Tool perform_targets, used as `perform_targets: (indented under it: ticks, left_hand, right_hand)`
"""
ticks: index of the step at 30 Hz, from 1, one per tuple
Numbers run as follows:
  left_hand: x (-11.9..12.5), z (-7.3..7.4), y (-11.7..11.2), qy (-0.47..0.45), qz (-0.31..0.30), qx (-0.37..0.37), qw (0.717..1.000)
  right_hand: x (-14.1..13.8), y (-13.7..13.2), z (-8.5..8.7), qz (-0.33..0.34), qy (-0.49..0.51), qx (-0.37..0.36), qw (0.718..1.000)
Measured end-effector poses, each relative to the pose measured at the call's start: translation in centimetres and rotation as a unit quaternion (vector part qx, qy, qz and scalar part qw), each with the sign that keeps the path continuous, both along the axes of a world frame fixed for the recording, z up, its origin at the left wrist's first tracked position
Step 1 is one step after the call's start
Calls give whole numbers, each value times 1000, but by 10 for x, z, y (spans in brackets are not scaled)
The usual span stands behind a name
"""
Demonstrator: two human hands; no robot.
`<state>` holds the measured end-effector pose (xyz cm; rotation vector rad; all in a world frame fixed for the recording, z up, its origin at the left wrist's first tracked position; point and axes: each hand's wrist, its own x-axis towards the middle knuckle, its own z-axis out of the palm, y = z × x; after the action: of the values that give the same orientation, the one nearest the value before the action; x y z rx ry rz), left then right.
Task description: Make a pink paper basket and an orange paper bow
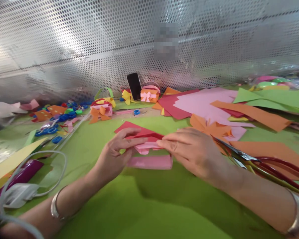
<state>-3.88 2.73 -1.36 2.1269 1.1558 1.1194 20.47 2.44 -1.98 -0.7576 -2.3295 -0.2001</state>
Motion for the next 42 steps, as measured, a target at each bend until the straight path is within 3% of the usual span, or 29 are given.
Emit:
perform_targets:
  ticks: [3,6,8,11,15,17,19,21,23,27,31,34,37,39,42]
  left_hand:
    - [2,3,-2,-25,-41,-104,993]
    - [2,6,-4,-76,-90,-227,967]
    - [2,7,-4,-96,-95,-267,954]
    - [3,7,-4,-71,-28,-277,958]
    - [7,8,-6,-32,37,-238,970]
    - [8,9,-6,-39,49,-223,973]
    - [9,9,-6,-58,58,-209,975]
    - [9,9,-7,-77,54,-189,977]
    - [9,7,-8,-78,50,-140,986]
    - [10,5,-14,-11,47,20,999]
    - [10,4,-17,32,31,118,992]
    - [11,4,-17,56,21,143,988]
    - [10,5,-15,58,24,139,988]
    - [8,6,-13,39,27,134,990]
    - [6,11,-11,-12,23,108,994]
  right_hand:
    - [1,0,1,-1,-60,39,997]
    - [-2,-1,2,-57,-51,-32,997]
    - [-6,-2,3,-110,-6,-72,991]
    - [-8,-4,4,-129,6,-83,988]
    - [-6,-6,7,-13,7,-107,994]
    - [-6,-6,9,-45,71,-154,985]
    - [-6,-6,11,-135,141,-244,950]
    - [-9,-7,13,-193,192,-348,897]
    - [-12,-9,16,-200,237,-425,850]
    - [-19,-13,20,-179,349,-498,773]
    - [-21,-12,21,-150,435,-495,737]
    - [-21,-9,19,-136,444,-480,744]
    - [-20,-9,18,-111,397,-478,775]
    - [-18,-12,20,-108,337,-458,816]
    - [-12,-16,26,-76,237,-359,900]
